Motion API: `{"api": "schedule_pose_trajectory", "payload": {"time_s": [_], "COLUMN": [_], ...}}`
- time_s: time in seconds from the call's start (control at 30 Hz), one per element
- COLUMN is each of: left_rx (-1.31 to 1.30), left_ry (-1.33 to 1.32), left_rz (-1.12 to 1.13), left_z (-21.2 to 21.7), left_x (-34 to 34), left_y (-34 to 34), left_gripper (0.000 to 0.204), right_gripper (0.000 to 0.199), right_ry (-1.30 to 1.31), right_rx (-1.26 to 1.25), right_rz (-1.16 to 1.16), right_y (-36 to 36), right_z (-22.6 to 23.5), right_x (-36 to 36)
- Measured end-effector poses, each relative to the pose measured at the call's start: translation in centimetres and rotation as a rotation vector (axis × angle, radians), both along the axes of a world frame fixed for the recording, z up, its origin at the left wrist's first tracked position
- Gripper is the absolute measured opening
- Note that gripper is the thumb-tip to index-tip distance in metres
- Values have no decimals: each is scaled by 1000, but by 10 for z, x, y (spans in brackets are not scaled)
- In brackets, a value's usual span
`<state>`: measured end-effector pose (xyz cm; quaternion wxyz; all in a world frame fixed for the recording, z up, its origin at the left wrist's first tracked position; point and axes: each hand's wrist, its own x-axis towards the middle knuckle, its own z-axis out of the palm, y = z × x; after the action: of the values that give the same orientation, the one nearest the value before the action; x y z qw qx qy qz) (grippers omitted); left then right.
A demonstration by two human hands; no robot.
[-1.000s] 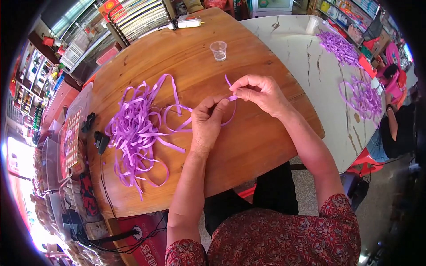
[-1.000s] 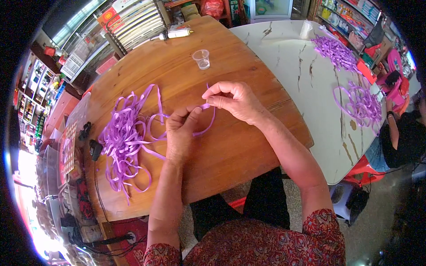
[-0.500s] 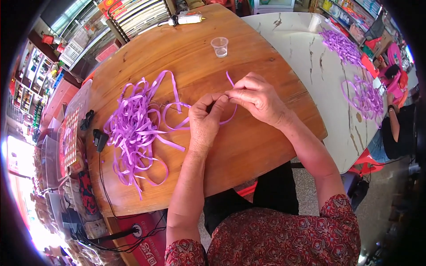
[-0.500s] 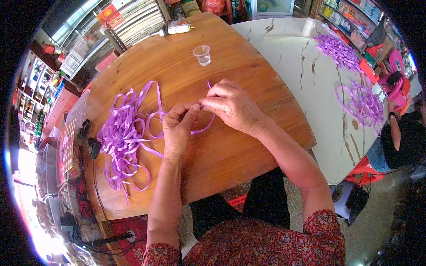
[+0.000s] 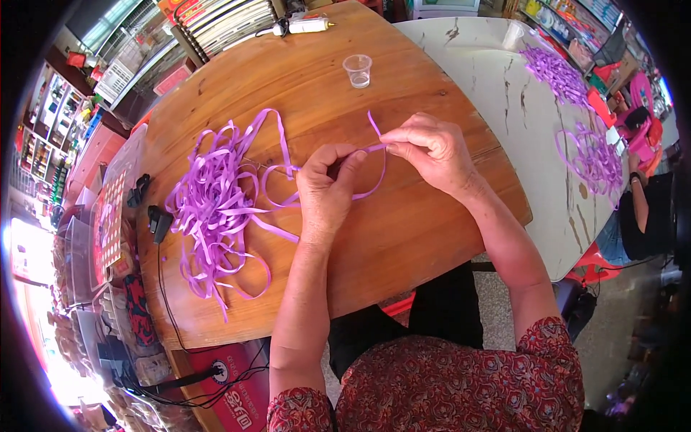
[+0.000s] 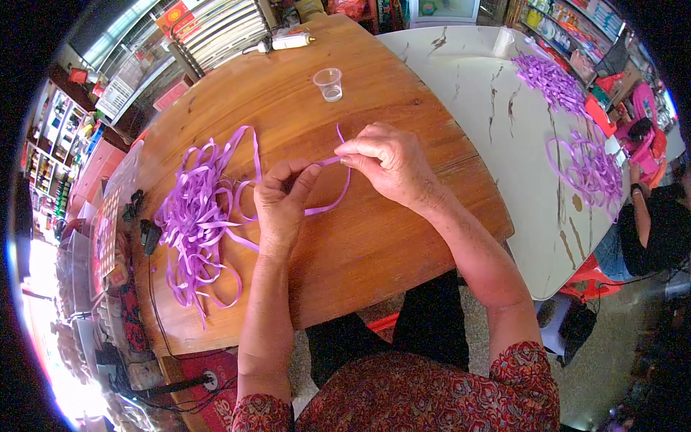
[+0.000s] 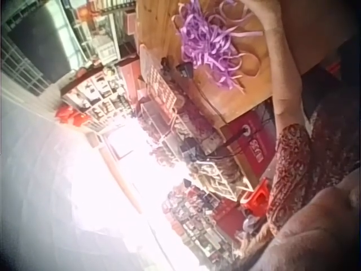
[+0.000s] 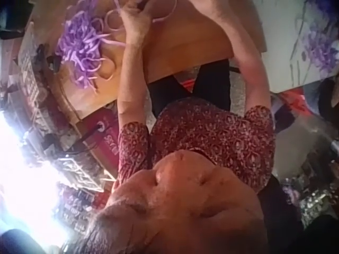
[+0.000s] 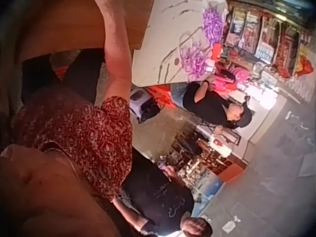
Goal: The person picks up a purple ribbon from a pile on a table and ties a knot at one end by hand. They then pick up a small plastic cup and dip the knotted end of the ribbon into it.
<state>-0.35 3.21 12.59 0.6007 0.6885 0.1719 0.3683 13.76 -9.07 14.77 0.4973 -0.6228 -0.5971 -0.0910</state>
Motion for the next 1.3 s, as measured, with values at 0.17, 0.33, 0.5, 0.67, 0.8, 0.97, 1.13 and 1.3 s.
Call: {"api": "schedule_pose_trajectory", "payload": {"time_s": [0.17, 0.33, 0.5, 0.67, 0.8, 0.97, 1.13, 1.3], "left_rx": [317, -271, -369, -380, -456, -503, -264, -375], "left_ry": [24, -165, -219, -238, -186, -186, -125, -148], "left_rz": [87, -131, -158, -154, -134, -132, -37, -77], "left_z": [2, 14, 6, 7, 7, 3, 1, 7], "left_x": [-1, 1, 1, -1, 1, 2, 3, 1], "left_y": [1, -11, -19, -27, -30, -29, -27, -32], "left_gripper": [3, 6, 7, 9, 10, 7, 3, 6], "right_gripper": [12, 11, 20, 23, 27, 25, 21, 18], "right_ry": [128, 897, 1254, 805, 141, -25, 43, 702], "right_rx": [-233, -299, -129, -82, 16, 58, 38, -182], "right_rz": [171, 484, 673, 420, 140, -11, 4, 359], "right_y": [-4, -7, -1, 4, 6, 7, 6, 3], "right_z": [2, 9, -3, -3, -5, -5, -4, -1], "right_x": [-3, -5, -9, -11, -12, -22, -24, -18]}}
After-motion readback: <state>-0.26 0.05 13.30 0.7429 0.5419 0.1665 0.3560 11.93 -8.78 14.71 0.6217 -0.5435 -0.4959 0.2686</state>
